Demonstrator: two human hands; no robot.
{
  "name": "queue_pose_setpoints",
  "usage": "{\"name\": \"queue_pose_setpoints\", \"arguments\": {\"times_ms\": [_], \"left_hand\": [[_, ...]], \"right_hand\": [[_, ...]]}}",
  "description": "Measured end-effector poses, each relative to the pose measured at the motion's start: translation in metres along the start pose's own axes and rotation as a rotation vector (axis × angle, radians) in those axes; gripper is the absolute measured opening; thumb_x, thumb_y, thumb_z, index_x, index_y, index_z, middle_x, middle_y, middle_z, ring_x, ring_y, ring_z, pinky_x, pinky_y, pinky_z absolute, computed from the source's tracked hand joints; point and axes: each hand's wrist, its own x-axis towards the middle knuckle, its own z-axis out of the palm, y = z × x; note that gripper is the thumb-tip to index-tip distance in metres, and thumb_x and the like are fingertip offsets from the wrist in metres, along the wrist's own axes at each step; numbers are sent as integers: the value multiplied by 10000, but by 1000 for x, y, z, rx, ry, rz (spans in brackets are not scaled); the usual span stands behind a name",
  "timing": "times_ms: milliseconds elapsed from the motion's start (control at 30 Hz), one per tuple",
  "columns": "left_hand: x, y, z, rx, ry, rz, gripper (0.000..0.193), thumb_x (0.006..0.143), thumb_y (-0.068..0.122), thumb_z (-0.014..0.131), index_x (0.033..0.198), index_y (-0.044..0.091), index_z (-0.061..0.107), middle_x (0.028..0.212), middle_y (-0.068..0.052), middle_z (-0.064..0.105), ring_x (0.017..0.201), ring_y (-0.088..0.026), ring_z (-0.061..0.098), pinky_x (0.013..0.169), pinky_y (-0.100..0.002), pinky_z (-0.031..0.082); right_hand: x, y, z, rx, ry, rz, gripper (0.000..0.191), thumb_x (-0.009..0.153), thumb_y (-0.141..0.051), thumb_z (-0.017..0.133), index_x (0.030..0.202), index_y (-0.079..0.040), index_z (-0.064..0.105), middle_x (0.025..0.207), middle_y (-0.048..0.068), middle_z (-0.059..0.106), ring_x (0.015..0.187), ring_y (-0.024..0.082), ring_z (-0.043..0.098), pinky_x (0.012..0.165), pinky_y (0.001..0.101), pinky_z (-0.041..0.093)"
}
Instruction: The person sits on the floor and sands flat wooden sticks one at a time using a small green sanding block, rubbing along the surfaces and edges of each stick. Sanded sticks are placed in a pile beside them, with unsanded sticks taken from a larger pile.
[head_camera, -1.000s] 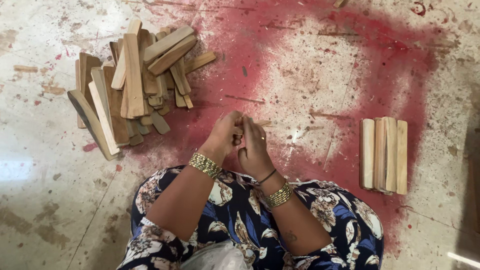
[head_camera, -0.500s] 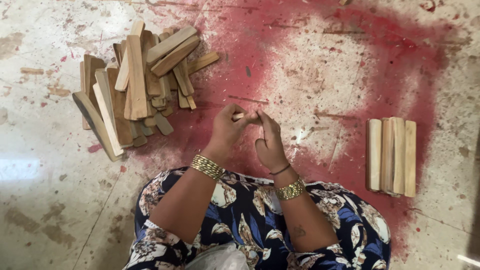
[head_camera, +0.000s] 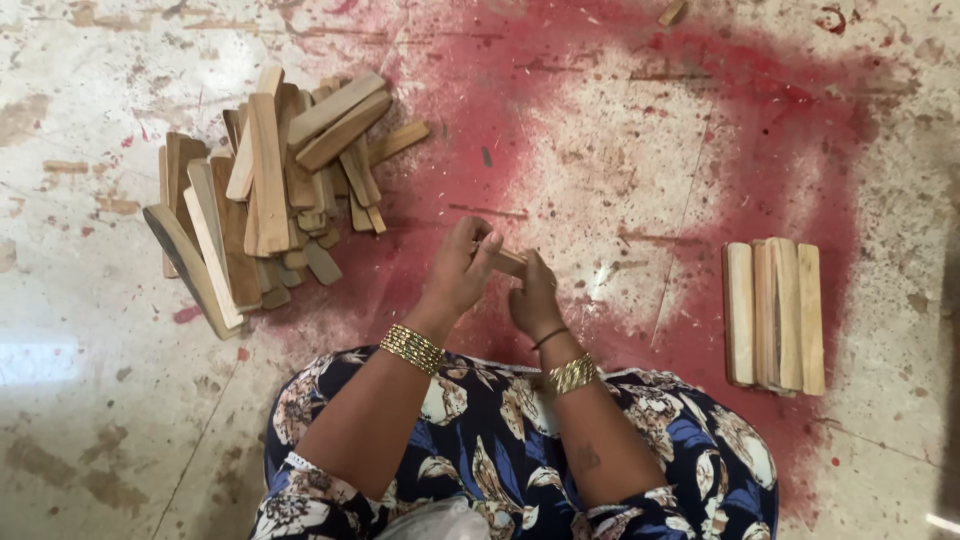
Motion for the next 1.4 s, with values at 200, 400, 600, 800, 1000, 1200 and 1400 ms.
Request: {"name": "queue_pose_setpoints", "arguments": {"times_ms": [200, 400, 600, 800, 1000, 1200, 1400], "left_hand": [[-9, 6, -5, 85, -2, 86, 280, 1024, 315, 610, 1029, 35, 604, 942, -179, 649, 883, -358, 636, 767, -445, 509], [4, 0, -3, 62, 62, 26, 262, 1027, 297, 610, 1010, 36, 631, 927, -173, 649, 865, -349, 633, 765, -441, 505], [-5, -5, 1, 230, 210, 215, 200, 995, 205, 599, 1105, 58, 677, 1088, -191, 657, 1009, -351, 632, 912, -464, 458], [-4, -32, 13, -404, 64, -136, 276, 1050, 220, 521, 1227, 56, 654, 1264, -89, 669, 1233, -217, 604, 1072, -347, 468], [9, -53, 22, -884, 84, -320, 274, 1095, 203, 499, 1223, -3, 627, 1248, -111, 683, 1226, -228, 597, 1089, -385, 456], [2, -50, 22, -855, 20, -271, 327, 1091, 277, 432, 1256, 52, 602, 1316, -100, 661, 1313, -212, 565, 1167, -354, 387], [4, -56, 19, -1090, 111, -328, 258, 1100, 251, 429, 1229, 80, 573, 1316, -100, 612, 1278, -205, 576, 1158, -364, 432]], "right_hand": [[-3, -16, 11, 157, 118, -360, 527, 882, 121, 590, 1389, 55, 461, 1198, 225, 619, 1136, 405, 624, 1001, 499, 507], [-2, -19, 0, 49, -3, 250, 490, 875, 61, 554, 1354, 82, 456, 1180, 253, 627, 1093, 392, 662, 930, 465, 556], [-8, -30, 5, 244, 60, -321, 633, 806, 123, 453, 1436, 72, 420, 1268, 249, 678, 1264, 407, 620, 1110, 484, 460], [-6, -36, 11, 144, 162, -337, 591, 875, 75, 511, 1450, 100, 376, 1313, 302, 549, 1230, 444, 553, 1079, 491, 429], [-4, -26, 6, -8, -114, 329, 473, 952, -46, 539, 1416, 11, 468, 1374, 237, 601, 1325, 361, 566, 1160, 431, 458], [-7, -24, 19, 382, -52, -405, 722, 893, 94, 467, 1576, 5, 250, 1614, 283, 303, 1533, 392, 263, 1277, 453, 241], [-4, -18, 22, 191, -126, -95, 626, 968, 78, 361, 1582, -35, 314, 1476, 222, 494, 1389, 319, 518, 1215, 356, 448]]}}
